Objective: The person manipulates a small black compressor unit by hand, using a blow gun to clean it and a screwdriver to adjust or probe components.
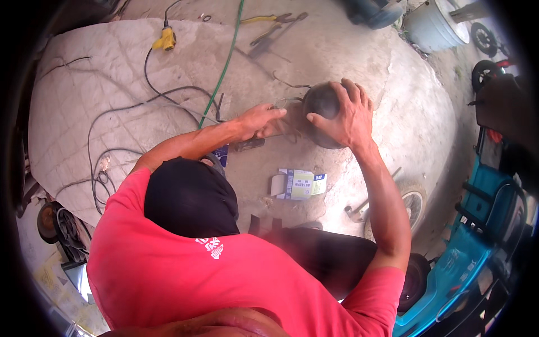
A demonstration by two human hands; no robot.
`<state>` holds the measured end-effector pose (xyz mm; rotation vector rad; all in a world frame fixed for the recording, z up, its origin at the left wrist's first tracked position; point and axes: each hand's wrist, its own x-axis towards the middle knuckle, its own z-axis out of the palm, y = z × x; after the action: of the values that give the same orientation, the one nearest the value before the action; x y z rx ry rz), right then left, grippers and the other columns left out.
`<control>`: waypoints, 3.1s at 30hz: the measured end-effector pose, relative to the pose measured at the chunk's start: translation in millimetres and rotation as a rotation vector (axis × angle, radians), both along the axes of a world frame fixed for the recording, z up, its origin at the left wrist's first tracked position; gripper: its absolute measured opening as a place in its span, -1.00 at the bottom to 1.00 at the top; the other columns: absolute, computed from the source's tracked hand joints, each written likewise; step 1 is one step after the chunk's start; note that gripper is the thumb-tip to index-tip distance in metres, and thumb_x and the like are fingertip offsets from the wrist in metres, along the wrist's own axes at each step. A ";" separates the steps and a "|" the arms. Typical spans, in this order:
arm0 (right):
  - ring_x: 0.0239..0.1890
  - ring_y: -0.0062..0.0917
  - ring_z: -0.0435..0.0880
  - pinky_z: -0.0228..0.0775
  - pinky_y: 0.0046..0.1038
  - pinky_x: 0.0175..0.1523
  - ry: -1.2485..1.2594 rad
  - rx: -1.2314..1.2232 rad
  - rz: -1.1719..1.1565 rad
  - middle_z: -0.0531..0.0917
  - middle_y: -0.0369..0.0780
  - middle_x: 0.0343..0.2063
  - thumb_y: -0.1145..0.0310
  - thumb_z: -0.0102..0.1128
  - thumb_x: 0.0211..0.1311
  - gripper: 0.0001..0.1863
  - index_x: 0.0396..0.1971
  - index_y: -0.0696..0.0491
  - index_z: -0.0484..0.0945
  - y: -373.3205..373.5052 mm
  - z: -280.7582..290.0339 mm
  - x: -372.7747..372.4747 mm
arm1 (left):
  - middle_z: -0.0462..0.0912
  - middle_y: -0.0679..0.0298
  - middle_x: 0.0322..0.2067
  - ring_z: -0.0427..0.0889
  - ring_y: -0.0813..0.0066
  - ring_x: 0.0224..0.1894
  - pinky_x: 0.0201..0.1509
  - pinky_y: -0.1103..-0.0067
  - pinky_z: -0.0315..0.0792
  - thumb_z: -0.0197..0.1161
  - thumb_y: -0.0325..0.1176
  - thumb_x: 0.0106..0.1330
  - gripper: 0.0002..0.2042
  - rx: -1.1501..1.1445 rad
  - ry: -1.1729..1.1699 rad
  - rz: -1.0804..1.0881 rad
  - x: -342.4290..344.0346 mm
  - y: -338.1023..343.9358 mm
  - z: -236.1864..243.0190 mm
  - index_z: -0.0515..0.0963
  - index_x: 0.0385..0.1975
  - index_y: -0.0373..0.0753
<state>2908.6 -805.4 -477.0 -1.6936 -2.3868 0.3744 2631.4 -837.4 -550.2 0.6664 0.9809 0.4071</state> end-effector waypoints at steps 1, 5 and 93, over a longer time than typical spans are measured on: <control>0.49 -0.01 0.26 0.11 0.05 0.52 0.001 -0.009 -0.003 0.40 -0.03 0.41 -0.25 0.52 -0.13 0.00 0.36 -0.08 0.49 1.1 1.1 -0.5 | 0.56 0.32 -0.38 0.38 0.66 -0.61 -0.68 0.63 0.12 0.28 0.00 0.50 -0.60 0.002 0.057 0.030 2.9 3.8 -2.2 0.49 -0.05 -0.26; 0.46 -0.01 0.30 0.16 -0.03 0.53 0.134 0.034 -0.114 0.39 0.02 0.40 -0.25 0.49 -0.04 -0.02 0.37 -0.05 0.47 6.7 -5.5 8.1 | 0.53 0.34 -0.43 0.30 0.68 -0.66 -0.70 0.60 0.03 0.30 -0.06 0.49 -0.68 0.103 0.151 0.074 7.7 39.3 -5.0 0.51 -0.21 -0.22; 0.05 -0.14 0.75 0.59 -0.12 0.09 0.143 -0.392 0.013 0.72 -0.06 0.00 0.36 0.09 0.28 -0.41 0.35 -0.01 0.42 -79.0 -150.4 55.2 | 0.82 0.12 -0.16 0.81 0.19 -0.07 -0.05 0.33 0.68 0.39 -0.30 0.12 -0.74 1.551 1.158 -1.658 317.8 103.7 33.2 0.80 -0.19 -0.16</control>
<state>2963.8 -884.4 -627.4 -1.7273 -2.3313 0.9854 2949.2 -733.8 -517.1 2.9728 0.5788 -1.0109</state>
